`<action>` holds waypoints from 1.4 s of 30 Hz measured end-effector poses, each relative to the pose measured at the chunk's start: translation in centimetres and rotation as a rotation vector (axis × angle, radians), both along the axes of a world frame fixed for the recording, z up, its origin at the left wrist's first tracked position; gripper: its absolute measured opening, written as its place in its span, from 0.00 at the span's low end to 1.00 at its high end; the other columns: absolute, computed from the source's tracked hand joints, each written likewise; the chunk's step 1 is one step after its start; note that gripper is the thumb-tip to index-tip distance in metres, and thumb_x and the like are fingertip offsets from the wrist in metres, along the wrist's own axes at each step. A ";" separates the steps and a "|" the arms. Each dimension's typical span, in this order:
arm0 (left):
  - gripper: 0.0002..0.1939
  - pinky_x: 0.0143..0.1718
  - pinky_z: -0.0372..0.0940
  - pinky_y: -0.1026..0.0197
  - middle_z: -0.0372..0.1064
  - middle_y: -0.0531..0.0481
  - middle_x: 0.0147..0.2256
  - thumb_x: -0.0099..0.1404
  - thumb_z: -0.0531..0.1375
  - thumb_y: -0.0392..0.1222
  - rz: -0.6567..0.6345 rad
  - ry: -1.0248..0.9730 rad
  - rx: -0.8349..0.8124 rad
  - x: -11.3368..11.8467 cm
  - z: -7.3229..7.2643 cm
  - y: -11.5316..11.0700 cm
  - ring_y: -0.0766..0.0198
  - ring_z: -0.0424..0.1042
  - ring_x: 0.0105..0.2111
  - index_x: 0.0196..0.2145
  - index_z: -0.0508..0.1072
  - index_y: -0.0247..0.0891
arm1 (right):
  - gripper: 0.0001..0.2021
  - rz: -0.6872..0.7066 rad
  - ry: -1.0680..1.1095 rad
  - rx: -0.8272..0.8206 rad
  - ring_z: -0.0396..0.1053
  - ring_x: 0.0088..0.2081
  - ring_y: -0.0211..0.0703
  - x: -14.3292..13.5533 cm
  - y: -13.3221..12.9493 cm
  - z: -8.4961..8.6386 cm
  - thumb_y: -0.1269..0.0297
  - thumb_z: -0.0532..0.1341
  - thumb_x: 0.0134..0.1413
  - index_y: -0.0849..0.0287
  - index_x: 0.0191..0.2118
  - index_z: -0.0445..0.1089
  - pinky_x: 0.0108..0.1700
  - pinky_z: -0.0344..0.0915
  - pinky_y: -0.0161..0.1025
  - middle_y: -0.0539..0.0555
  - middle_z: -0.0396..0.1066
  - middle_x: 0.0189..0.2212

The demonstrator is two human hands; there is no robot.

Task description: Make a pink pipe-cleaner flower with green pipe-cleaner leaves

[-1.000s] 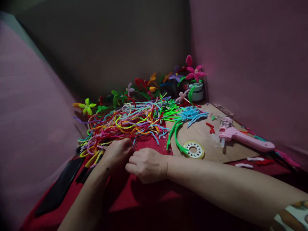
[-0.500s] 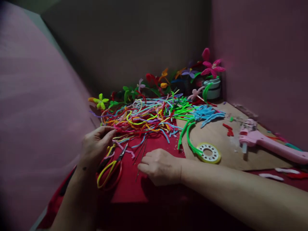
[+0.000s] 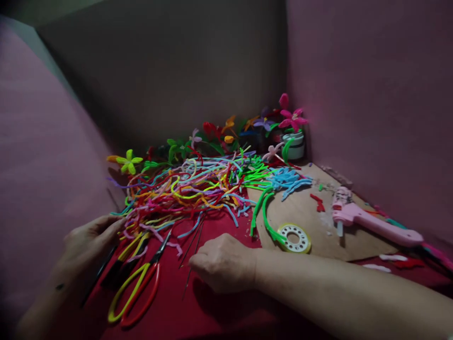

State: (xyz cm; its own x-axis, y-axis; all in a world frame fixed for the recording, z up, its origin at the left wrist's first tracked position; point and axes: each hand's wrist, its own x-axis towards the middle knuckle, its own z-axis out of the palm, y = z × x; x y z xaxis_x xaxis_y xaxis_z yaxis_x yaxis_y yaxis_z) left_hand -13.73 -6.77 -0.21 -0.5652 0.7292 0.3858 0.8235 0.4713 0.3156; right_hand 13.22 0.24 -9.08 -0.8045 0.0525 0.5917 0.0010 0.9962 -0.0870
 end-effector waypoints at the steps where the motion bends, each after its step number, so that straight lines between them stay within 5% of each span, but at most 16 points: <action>1: 0.13 0.25 0.58 0.68 0.73 0.55 0.24 0.53 0.55 0.49 -0.008 -0.027 -0.038 0.2 -0.2 0.3 0.64 0.70 0.27 0.32 0.75 0.42 | 0.06 -0.012 -0.004 -0.001 0.60 0.22 0.36 -0.1 0.1 0.0 0.71 0.52 0.49 0.61 0.30 0.66 0.23 0.49 0.35 0.50 0.65 0.20; 11: 0.15 0.31 0.59 0.65 0.74 0.52 0.28 0.56 0.51 0.50 -0.169 -0.007 -0.085 2.8 -0.8 2.9 0.61 0.70 0.31 0.31 0.74 0.41 | 0.04 -0.027 -0.012 -0.007 0.59 0.22 0.35 -0.2 0.2 -0.2 0.71 0.53 0.46 0.60 0.27 0.64 0.22 0.47 0.35 0.49 0.65 0.20; 23: 0.10 0.37 0.61 0.64 0.73 0.48 0.33 0.61 0.51 0.40 -0.464 0.101 -0.034 4.2 -5.8 3.4 0.64 0.70 0.34 0.32 0.72 0.38 | 0.08 0.025 0.012 -0.195 0.58 0.24 0.35 0.1 -0.4 -0.7 0.75 0.51 0.52 0.62 0.31 0.66 0.26 0.47 0.35 0.51 0.65 0.21; 30: 0.09 0.36 0.62 0.64 0.73 0.48 0.32 0.60 0.53 0.39 -0.469 0.062 0.043 4.6 -4.8 2.6 0.64 0.70 0.33 0.31 0.72 0.37 | 0.08 0.043 0.016 -0.210 0.59 0.24 0.36 0.0 -0.5 -1.0 0.74 0.51 0.54 0.63 0.34 0.67 0.27 0.49 0.35 0.51 0.65 0.21; 34: 0.11 0.32 0.63 0.66 0.73 0.51 0.29 0.58 0.53 0.43 -0.320 -0.095 0.177 0.7 -2.2 1.6 0.66 0.71 0.29 0.32 0.74 0.38 | 0.09 0.033 -0.002 -0.208 0.59 0.24 0.35 -0.1 -0.4 -0.9 0.73 0.49 0.56 0.62 0.33 0.67 0.26 0.49 0.35 0.51 0.64 0.21; 37: 0.15 0.28 0.62 0.67 0.74 0.50 0.28 0.56 0.53 0.45 -0.028 -0.091 0.096 -4.7 -0.7 1.0 0.66 0.71 0.25 0.36 0.74 0.37 | 0.09 0.033 -0.025 -0.225 0.58 0.24 0.36 -0.2 -0.4 -0.9 0.73 0.49 0.56 0.62 0.32 0.66 0.26 0.49 0.35 0.51 0.64 0.21; 39: 0.15 0.28 0.61 0.67 0.74 0.49 0.27 0.54 0.53 0.43 0.112 -0.063 -0.029 -8.2 -0.7 1.0 0.66 0.71 0.25 0.36 0.74 0.36 | 0.09 0.033 -0.034 -0.235 0.58 0.23 0.36 -0.2 -0.4 -0.9 0.73 0.49 0.56 0.62 0.32 0.66 0.26 0.49 0.36 0.51 0.64 0.21; 42: 0.10 0.25 0.58 0.66 0.72 0.48 0.20 0.49 0.57 0.39 0.147 -0.079 -0.126 -11.8 -1.7 1.4 0.64 0.70 0.23 0.29 0.76 0.35 | 0.10 0.034 -0.056 -0.258 0.58 0.24 0.36 -0.3 -0.4 -1.1 0.73 0.49 0.56 0.61 0.33 0.66 0.26 0.48 0.36 0.51 0.64 0.21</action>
